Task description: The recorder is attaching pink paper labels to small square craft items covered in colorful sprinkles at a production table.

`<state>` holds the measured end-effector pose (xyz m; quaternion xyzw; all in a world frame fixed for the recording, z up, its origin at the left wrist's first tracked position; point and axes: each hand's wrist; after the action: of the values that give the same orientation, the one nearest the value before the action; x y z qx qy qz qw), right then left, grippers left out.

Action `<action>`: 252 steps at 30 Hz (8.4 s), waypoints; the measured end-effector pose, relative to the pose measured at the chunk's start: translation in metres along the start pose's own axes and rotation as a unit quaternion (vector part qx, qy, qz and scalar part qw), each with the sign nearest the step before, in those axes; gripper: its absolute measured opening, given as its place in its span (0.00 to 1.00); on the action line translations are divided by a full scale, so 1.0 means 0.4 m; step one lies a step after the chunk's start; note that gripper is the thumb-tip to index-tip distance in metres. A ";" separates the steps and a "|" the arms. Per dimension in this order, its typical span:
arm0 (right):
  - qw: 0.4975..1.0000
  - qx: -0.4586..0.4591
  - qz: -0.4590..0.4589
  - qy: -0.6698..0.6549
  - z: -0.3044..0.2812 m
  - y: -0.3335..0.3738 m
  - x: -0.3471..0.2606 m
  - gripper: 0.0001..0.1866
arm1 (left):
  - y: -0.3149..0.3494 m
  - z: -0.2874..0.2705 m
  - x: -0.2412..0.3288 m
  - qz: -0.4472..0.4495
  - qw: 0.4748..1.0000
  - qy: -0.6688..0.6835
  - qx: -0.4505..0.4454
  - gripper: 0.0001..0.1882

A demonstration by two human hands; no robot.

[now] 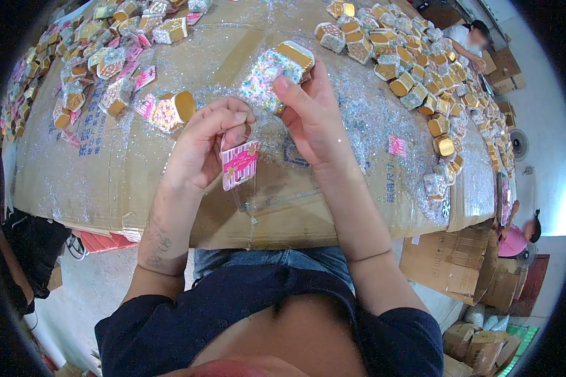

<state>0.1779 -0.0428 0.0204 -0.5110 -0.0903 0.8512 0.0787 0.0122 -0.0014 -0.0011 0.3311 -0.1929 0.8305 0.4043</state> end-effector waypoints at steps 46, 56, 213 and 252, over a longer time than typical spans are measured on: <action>0.982 -0.066 -0.039 0.170 -0.016 -0.010 -0.032 0.45 | -0.001 -0.027 -0.029 -0.007 0.997 0.070 0.024 0.09; 0.979 -0.111 -0.004 0.168 -0.016 -0.011 -0.071 0.43 | -0.017 -0.054 -0.044 -0.028 0.995 0.092 -0.024 0.07; 0.513 -0.086 -0.031 0.853 -0.274 0.180 -0.105 0.13 | -0.031 -0.006 -0.085 0.108 0.813 -0.560 0.113 0.14; 0.603 0.032 -0.090 0.792 -0.060 0.191 -0.127 0.08 | -0.032 0.026 -0.100 0.181 0.897 -0.402 0.029 0.27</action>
<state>0.2195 -0.1268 0.0350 -0.9717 -0.0108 0.1042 0.2117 0.0448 -0.0218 -0.0213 0.6077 -0.3715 0.6906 0.1256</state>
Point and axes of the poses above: each hand's wrist, its own y-axis away from the middle knuckle, its own z-axis out of the palm, x = y × z, and after that the axes turned 8 degrees about -x, right-handed
